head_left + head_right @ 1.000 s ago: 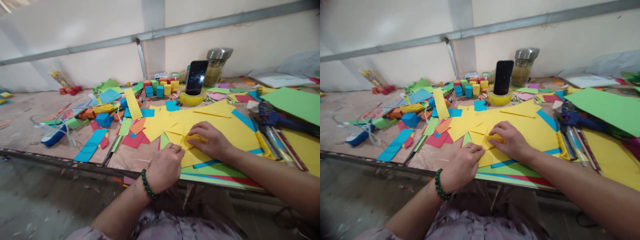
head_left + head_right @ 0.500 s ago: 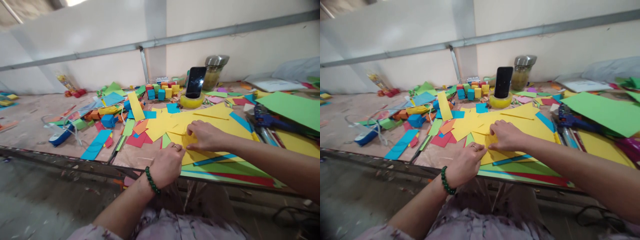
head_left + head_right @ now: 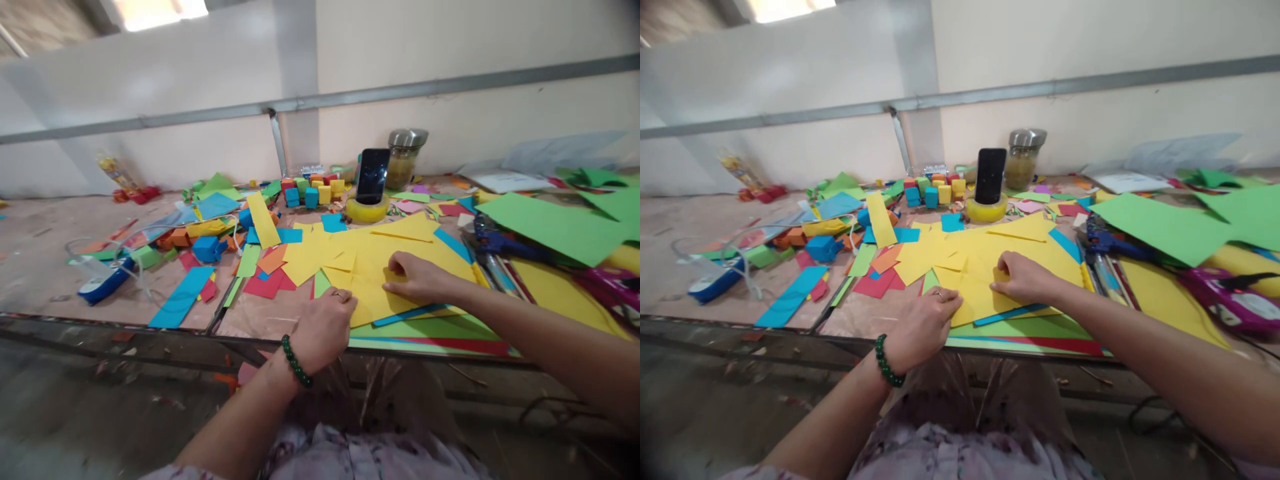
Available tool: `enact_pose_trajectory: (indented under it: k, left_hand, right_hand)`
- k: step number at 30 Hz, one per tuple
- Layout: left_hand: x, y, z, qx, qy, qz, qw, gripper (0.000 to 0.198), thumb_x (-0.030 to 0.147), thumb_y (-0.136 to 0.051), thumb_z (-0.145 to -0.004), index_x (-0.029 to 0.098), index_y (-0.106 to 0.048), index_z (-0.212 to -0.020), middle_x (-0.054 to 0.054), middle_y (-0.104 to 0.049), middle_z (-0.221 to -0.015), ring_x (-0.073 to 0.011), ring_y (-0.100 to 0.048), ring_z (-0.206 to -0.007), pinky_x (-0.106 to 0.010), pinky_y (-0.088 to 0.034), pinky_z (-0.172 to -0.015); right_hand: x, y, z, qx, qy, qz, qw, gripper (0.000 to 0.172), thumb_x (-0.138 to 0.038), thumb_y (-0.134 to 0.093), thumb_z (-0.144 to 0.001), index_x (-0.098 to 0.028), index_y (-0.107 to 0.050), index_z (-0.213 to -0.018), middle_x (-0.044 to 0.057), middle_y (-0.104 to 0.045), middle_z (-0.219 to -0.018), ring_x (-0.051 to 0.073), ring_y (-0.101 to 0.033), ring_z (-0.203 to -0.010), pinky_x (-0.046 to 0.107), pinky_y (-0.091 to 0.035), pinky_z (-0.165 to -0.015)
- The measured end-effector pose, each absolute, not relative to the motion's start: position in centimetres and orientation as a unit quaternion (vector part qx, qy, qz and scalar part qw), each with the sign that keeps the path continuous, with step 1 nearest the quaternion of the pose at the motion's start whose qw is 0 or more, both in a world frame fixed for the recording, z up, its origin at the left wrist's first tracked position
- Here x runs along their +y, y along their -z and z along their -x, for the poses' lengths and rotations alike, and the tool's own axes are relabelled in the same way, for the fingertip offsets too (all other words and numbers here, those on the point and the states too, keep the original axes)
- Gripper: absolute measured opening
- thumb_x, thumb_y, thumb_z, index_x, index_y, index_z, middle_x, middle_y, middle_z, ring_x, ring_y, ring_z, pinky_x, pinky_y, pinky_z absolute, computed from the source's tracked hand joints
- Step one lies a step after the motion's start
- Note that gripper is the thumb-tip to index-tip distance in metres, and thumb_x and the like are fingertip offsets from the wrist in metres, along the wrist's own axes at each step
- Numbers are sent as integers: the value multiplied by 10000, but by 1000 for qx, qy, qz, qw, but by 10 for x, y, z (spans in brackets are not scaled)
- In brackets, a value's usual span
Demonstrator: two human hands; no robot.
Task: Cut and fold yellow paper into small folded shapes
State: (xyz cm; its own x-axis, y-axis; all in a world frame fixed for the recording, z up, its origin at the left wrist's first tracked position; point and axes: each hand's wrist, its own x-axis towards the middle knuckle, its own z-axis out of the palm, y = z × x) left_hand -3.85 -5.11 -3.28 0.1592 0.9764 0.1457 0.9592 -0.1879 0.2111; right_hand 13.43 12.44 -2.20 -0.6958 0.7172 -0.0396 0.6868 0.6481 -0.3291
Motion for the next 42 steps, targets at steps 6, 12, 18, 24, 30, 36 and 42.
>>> enact_pose_trajectory:
  k: [6,12,18,24,30,36,42]
  left_hand:
    - [-50,33,38,635,-131,-761,36,274,53,-472,-819,159,-641,-1006,-77,-651,-1142,-216,-558,-1060,-332,-519,-892]
    - [-47,27,35,640,-100,-761,29,227,66,-474,-824,152,-642,-950,-90,-663,-1061,-225,-573,-1014,-336,-525,-863]
    - [-49,31,40,639,-112,-759,53,315,51,-451,-830,159,-640,-1058,-89,-643,-1173,-201,-577,-1072,-324,-499,-946]
    - [-50,26,45,624,-89,-776,31,266,72,-454,-836,160,-659,-981,-87,-645,-1088,-211,-577,-1034,-323,-508,-896]
    - [-31,12,31,612,-41,-789,-28,270,137,-429,-900,176,-629,-1077,-100,-600,-981,-233,-564,-954,-328,-519,-758]
    - [-46,14,34,606,0,-795,-32,229,85,-445,-870,130,-628,-1000,-122,-614,-977,-240,-569,-967,-341,-509,-771]
    - [-49,15,43,624,-18,-781,-18,217,150,-441,-879,140,-658,-881,-107,-645,-965,-229,-595,-953,-346,-498,-832]
  right_hand:
    - [132,25,-154,-932,-163,312,88,100,-286,-560,-786,-189,-580,-802,42,-624,-756,190,-569,-697,311,-449,-641]
    - [99,20,-140,-995,43,46,81,265,-148,-500,-882,-199,-670,-1079,100,-633,-872,230,-518,-827,345,-401,-715]
    - [96,29,-143,-995,70,32,69,252,-152,-496,-897,-162,-670,-1080,102,-640,-835,226,-519,-795,347,-389,-710]
    - [103,31,-168,-987,51,87,129,270,-144,-439,-916,-145,-708,-942,111,-635,-820,214,-545,-774,332,-423,-688]
    - [91,19,-146,-992,71,45,91,266,-85,-480,-860,-155,-695,-1000,110,-645,-853,222,-538,-812,333,-438,-681]
    - [96,27,-157,-994,64,34,76,265,-81,-477,-870,-150,-689,-1014,105,-661,-863,219,-538,-824,321,-437,-705]
    - [91,16,-158,-988,73,123,51,219,-145,-488,-887,-172,-705,-886,90,-658,-840,203,-577,-802,296,-421,-669]
